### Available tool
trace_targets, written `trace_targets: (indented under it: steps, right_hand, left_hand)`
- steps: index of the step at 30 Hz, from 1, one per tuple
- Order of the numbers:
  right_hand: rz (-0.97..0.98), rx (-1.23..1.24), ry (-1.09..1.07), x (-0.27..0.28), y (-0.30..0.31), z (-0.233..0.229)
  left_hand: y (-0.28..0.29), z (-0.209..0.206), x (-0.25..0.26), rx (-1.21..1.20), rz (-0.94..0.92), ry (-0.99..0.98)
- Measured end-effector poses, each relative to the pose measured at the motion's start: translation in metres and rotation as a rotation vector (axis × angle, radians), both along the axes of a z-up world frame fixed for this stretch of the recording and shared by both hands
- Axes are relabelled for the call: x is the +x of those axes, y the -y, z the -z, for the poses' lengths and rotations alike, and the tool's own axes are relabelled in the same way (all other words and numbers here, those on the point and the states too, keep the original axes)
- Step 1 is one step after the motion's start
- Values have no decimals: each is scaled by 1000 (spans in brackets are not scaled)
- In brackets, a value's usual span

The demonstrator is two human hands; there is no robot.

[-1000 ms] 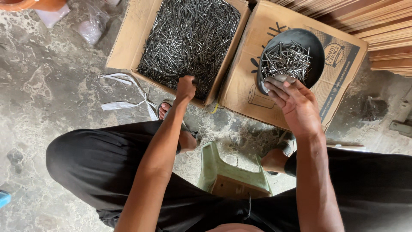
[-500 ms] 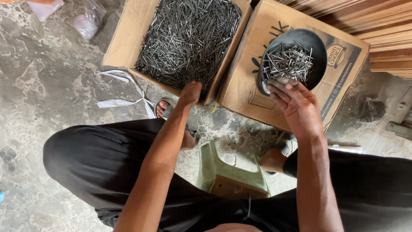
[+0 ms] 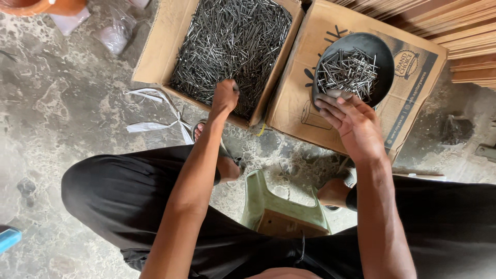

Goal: The person sits on a small stool and repeatedly picks up handfuls of nails from a large cardboard box, transferring them into a smaller black bowl placed on a second box. The task involves sorting or organizing the nails by hand.

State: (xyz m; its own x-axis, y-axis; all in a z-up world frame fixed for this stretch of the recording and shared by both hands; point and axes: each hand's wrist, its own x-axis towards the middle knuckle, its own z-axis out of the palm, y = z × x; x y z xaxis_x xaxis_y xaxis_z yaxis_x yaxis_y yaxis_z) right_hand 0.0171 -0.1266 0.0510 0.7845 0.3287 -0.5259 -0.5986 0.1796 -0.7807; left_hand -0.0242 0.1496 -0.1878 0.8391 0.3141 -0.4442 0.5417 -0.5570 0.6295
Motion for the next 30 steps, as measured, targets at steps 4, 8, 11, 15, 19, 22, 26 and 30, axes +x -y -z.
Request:
trace_targets:
  steps: [4, 8, 11, 15, 19, 22, 26, 30]
  right_hand:
    - [-19, -21, 32, -6, -3, 4]
    - [-35, -52, -10, -10, -7, 11]
    - [16, 34, -71, -11, -16, -5]
    - [55, 48, -25, -2, 14, 36]
    - [182, 199, -103, 5, 32, 63]
    - [220, 202, -127, 6, 38, 55]
    - [312, 406, -83, 9, 26, 11]
    - [356, 427, -73, 12, 24, -3]
  left_hand:
    - [15, -66, 19, -89, -59, 184]
    - [65, -187, 30, -150, 34, 511]
    - [112, -226, 26, -207, 258, 607]
    - [147, -211, 17, -41, 661, 913]
    - [148, -243, 11, 266, 936, 718]
    - [149, -221, 20, 164, 875, 759]
    - [116, -216, 35, 31, 506, 865]
    - [59, -157, 33, 123, 317, 616]
